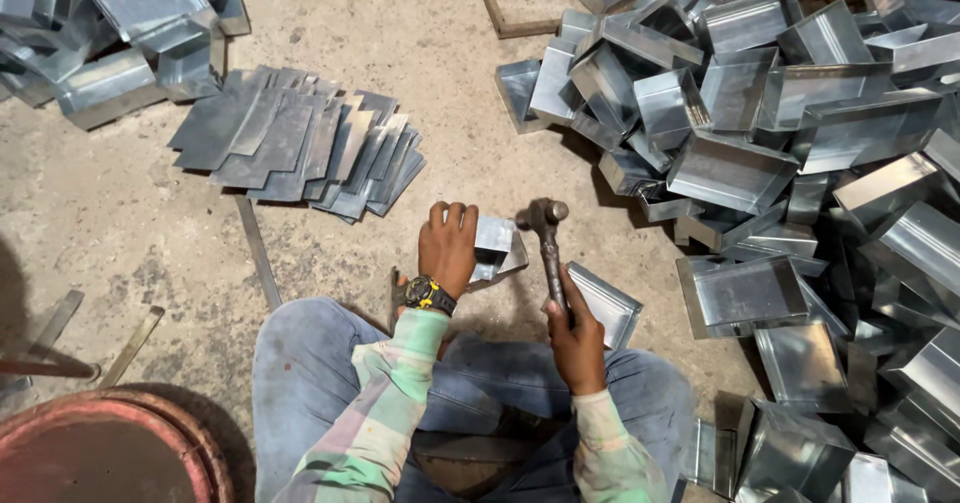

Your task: The person assembles small metal boxes by using a hammer to fold and flatten the edges of sheet metal pieces into rectangular shapes.

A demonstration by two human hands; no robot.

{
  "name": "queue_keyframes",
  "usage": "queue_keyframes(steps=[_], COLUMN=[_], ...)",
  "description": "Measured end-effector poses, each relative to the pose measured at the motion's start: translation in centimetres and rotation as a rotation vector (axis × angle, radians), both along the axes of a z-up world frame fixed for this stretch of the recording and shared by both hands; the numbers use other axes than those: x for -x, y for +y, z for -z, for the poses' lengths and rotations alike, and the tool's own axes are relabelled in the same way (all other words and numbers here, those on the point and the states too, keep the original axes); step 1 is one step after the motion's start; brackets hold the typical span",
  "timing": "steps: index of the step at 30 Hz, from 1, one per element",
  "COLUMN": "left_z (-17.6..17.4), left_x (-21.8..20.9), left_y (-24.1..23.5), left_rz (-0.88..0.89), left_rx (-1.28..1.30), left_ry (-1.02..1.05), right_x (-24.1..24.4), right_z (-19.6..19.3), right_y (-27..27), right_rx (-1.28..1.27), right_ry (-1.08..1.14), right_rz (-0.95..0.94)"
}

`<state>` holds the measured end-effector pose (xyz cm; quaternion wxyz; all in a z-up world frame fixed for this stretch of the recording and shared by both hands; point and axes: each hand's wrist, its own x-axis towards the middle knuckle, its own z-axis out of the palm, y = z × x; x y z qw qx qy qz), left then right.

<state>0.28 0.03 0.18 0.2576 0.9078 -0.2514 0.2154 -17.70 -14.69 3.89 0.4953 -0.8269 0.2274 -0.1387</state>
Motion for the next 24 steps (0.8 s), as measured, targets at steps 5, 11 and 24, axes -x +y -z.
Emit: queue_keyframes(steps=[5,11,24], left_z=[6.4,12.2,5.8], left_x=[-0.6,-1.6,-0.7], left_y=[1.2,1.3,-1.3], left_rz=[-0.074,-0.058,-0.079], left_rx=[0.628,0.419,-0.211], left_ry=[0.051,0.28,0.028], right_x=[0.8,1.4,0.8], right_z=[1.9,0.3,3.0], right_y=[-1.2,-1.0,0.2], right_rx=[-0.09,-0.309,-0.02], right_ry=[-0.036,-0.252,-0.442], right_rz=[0.061,0.065,0.047])
